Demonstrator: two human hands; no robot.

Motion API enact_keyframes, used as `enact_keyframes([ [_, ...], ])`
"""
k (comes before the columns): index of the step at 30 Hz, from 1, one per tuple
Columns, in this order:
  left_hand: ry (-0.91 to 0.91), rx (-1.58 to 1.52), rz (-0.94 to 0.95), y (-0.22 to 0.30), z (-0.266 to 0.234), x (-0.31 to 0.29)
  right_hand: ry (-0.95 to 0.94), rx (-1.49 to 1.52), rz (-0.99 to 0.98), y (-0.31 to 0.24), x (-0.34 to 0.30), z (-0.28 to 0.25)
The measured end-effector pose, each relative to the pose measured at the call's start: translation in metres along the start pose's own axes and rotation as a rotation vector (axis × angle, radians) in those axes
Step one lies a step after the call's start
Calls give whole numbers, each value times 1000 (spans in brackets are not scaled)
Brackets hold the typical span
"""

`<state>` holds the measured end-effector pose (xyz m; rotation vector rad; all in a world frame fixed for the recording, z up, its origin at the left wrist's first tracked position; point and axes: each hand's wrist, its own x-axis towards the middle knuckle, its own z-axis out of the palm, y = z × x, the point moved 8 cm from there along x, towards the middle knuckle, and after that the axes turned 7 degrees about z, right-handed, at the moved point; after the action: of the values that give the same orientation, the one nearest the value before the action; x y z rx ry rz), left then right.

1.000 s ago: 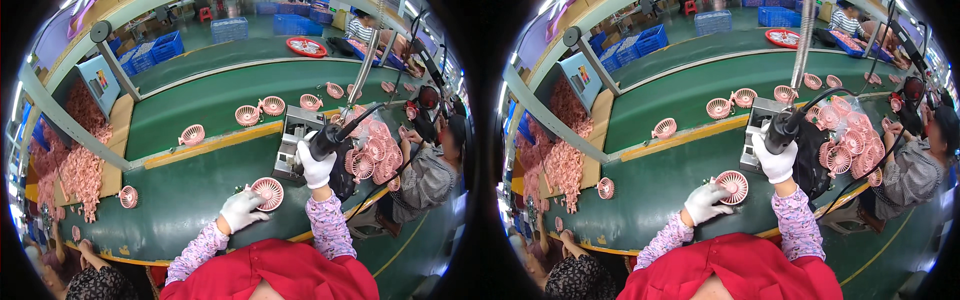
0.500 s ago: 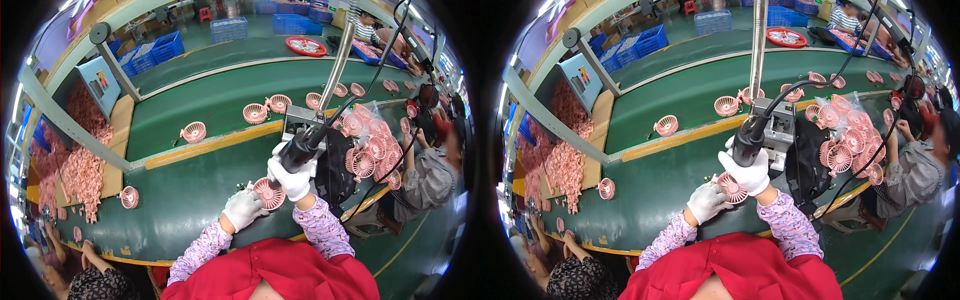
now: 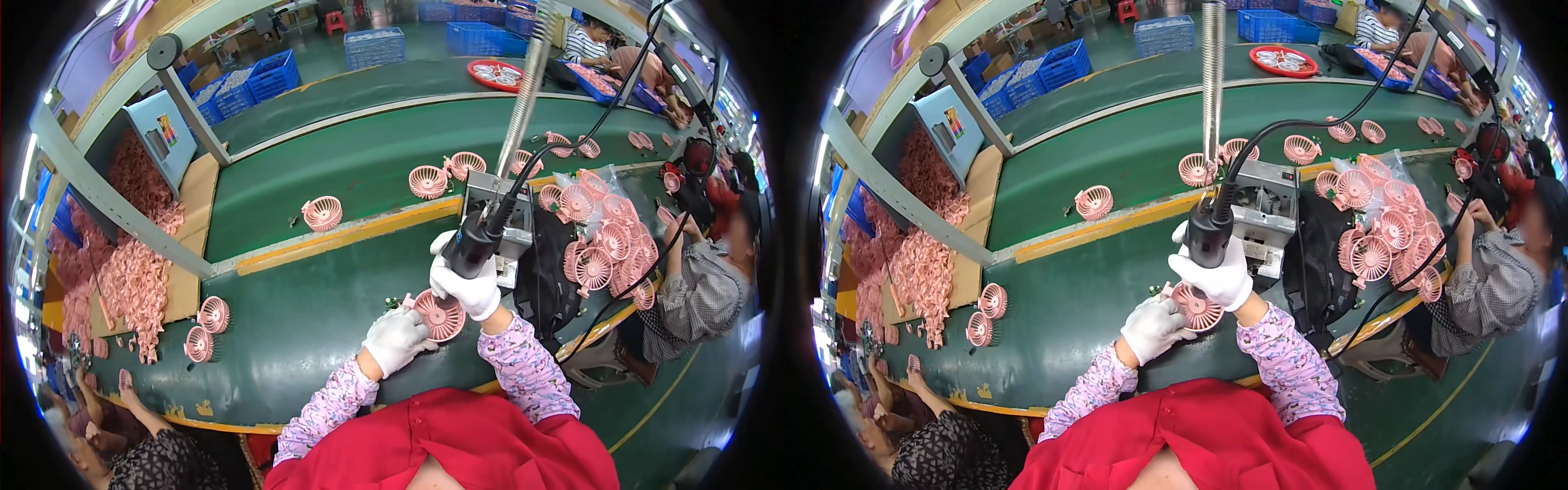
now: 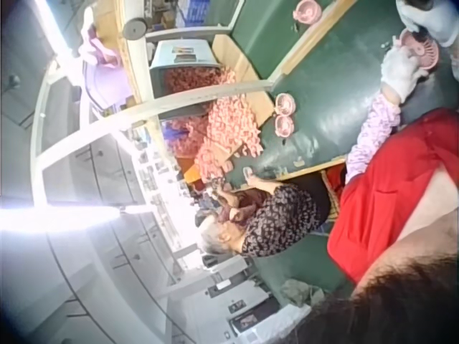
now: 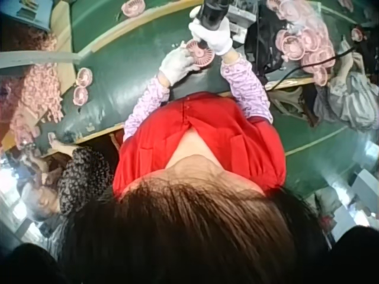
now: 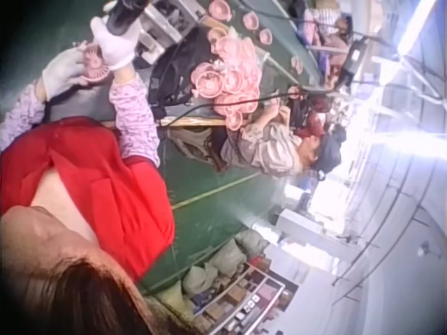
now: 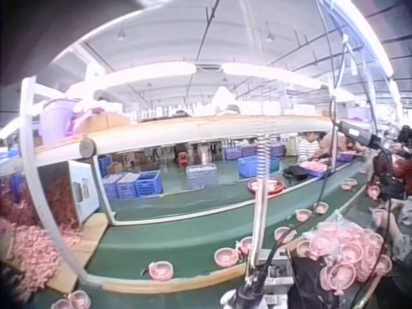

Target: The person puts on gloves, places circuit boards into fan housings, fastens them using an electric screwdriver, and places the assembled housings onto the conveyor belt.

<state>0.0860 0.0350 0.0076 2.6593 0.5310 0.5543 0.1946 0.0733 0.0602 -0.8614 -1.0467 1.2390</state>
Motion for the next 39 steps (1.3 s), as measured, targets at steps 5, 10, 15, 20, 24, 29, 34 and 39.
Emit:
enact_keyframes([
  [5, -18, -16, -15, -1, 1, -1, -19, -45, -18, -5, 2, 4],
  [10, -11, -13, -10, -3, 2, -1, -61, -67, 12, 0, 1, 4],
  [15, -4, -39, 6, -2, 3, -1, -94, -47, -29, 2, -4, 5],
  [20, -12, 16, -4, 4, -1, 1, 102, -112, -106, -2, -8, -6],
  [24, 79, -55, -76, 8, -1, -6, 301, -93, -245, -39, -24, -31],
  [29, 115, -17, -126, 4, 8, -6, 435, -87, -261, -44, -14, -66],
  [34, 163, -30, -80, 3, 4, -2, 404, -271, -264, -45, -18, -53],
  [39, 202, -42, -40, 4, 2, -2, 242, -73, -240, -50, -29, -19],
])
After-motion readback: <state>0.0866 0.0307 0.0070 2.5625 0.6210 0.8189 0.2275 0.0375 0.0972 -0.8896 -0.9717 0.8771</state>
